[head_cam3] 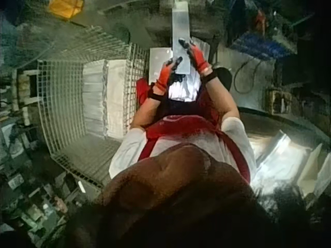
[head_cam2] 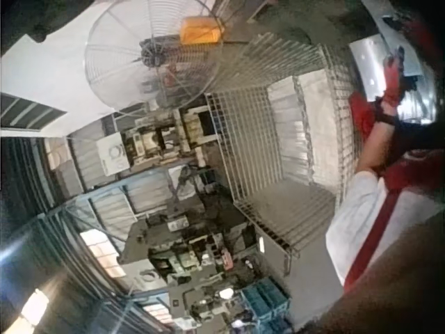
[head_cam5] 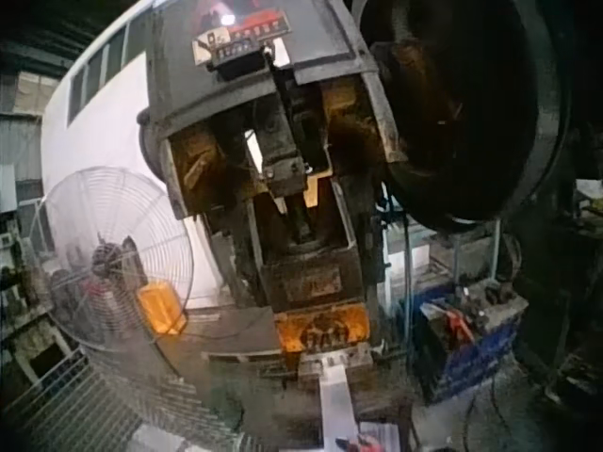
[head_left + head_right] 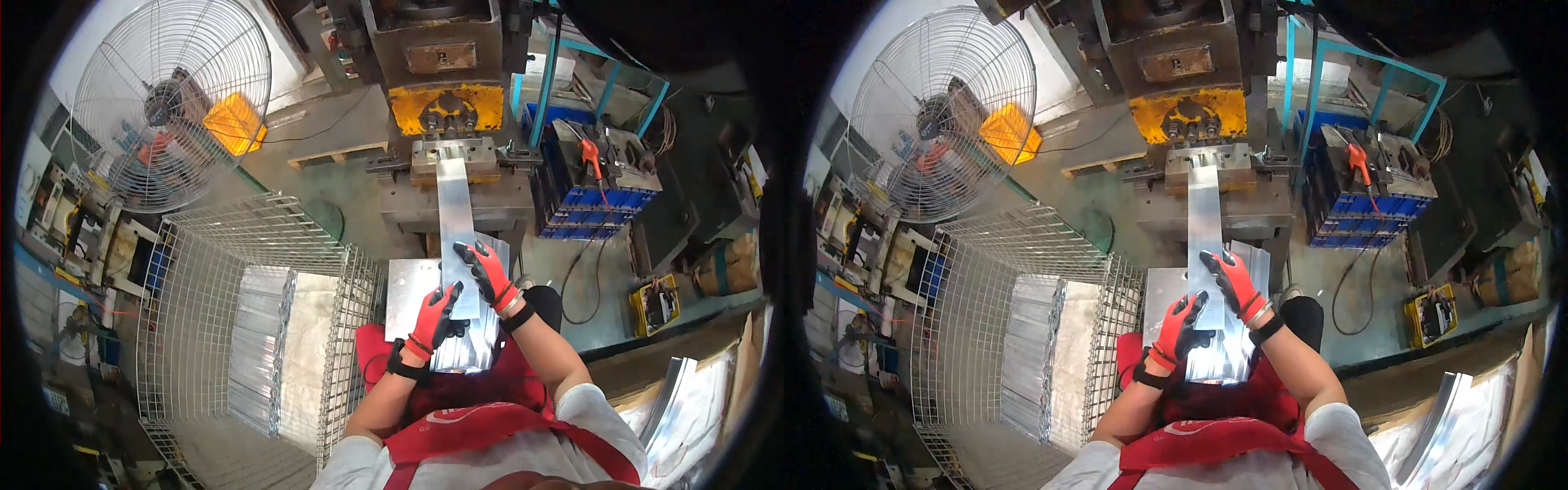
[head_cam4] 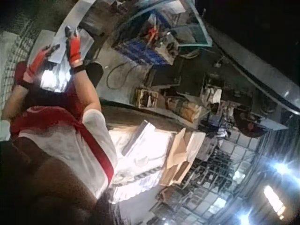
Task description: Manually stamping metal strips using a press and then bundling the finished parts with plastic wrap.
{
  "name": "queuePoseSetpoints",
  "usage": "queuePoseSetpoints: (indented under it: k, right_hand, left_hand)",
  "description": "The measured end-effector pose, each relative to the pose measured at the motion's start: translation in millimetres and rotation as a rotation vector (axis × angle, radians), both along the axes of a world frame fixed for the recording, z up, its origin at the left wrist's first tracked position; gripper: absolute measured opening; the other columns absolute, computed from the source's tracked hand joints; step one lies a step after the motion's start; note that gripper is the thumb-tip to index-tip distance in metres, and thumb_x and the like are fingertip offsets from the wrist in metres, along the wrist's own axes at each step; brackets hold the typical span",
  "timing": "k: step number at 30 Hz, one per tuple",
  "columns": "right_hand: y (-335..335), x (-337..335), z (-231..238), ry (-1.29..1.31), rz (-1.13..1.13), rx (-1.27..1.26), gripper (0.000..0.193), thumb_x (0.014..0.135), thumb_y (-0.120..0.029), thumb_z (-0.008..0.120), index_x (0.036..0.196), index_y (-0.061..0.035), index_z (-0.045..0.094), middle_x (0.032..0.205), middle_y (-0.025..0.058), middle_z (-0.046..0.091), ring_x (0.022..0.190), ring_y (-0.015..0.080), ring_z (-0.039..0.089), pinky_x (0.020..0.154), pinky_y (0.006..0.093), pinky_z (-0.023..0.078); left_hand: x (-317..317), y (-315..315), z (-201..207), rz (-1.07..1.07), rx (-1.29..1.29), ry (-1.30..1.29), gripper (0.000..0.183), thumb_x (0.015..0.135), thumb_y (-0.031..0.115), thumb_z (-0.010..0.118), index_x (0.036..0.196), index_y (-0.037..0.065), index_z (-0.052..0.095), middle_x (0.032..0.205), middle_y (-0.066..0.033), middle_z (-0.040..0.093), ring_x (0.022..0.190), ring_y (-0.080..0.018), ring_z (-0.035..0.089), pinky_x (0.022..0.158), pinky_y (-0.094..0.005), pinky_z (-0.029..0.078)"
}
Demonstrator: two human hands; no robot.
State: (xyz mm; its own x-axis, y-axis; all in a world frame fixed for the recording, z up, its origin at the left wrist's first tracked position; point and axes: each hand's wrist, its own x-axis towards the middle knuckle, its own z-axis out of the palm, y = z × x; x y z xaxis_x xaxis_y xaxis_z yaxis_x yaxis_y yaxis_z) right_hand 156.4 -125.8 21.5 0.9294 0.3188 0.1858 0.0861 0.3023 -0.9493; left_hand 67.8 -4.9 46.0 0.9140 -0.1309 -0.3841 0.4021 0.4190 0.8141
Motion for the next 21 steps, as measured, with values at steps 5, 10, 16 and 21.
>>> queuePoseSetpoints:
  k: [5,10,16,21]
  right_hand:
    - [-1.0,8.5,-10.9,0.199,0.006,0.065,0.030,0.080,-0.022,0.052,0.099,-0.0001,0.056,0.092,0.0030,0.057,0.083,0.0088,0.051,0.074,0.0219,0.039]
    - [-4.0,22.2,-20.5,-0.059,-0.019,-0.085,0.029,0.084,-0.021,0.046,0.099,0.0018,0.055,0.096,0.0040,0.056,0.087,0.0122,0.052,0.078,0.0237,0.039]
    - [3.2,19.8,-22.2,-0.151,-0.094,0.003,0.031,0.082,-0.018,0.045,0.104,0.0030,0.051,0.100,0.0118,0.055,0.096,0.0179,0.051,0.083,0.0273,0.038]
    - [2.3,12.8,-19.0,-0.377,-0.123,-0.172,0.034,0.083,-0.020,0.041,0.105,0.0039,0.049,0.101,0.0124,0.054,0.097,0.0198,0.050,0.084,0.0283,0.037]
  left_hand:
    - [5.5,-5.0,-7.9,0.056,0.074,-0.089,0.025,0.081,0.022,0.053,0.092,0.000,0.051,0.066,0.0008,0.045,0.044,-0.0099,0.047,0.036,-0.0222,0.039]
    - [18.4,-4.9,-19.2,0.085,0.005,-0.079,0.020,0.082,0.027,0.050,0.081,0.007,0.051,0.059,-0.0010,0.050,0.038,-0.0101,0.046,0.033,-0.0218,0.037]
    - [28.5,-0.8,-0.8,0.026,0.074,-0.063,0.019,0.082,0.026,0.051,0.080,0.007,0.053,0.060,-0.0006,0.052,0.038,-0.0087,0.046,0.032,-0.0214,0.035]
    - [42.2,-2.8,-9.3,0.160,0.002,-0.175,0.016,0.080,0.022,0.053,0.083,0.007,0.056,0.065,0.0004,0.053,0.046,-0.0077,0.050,0.035,-0.0196,0.038]
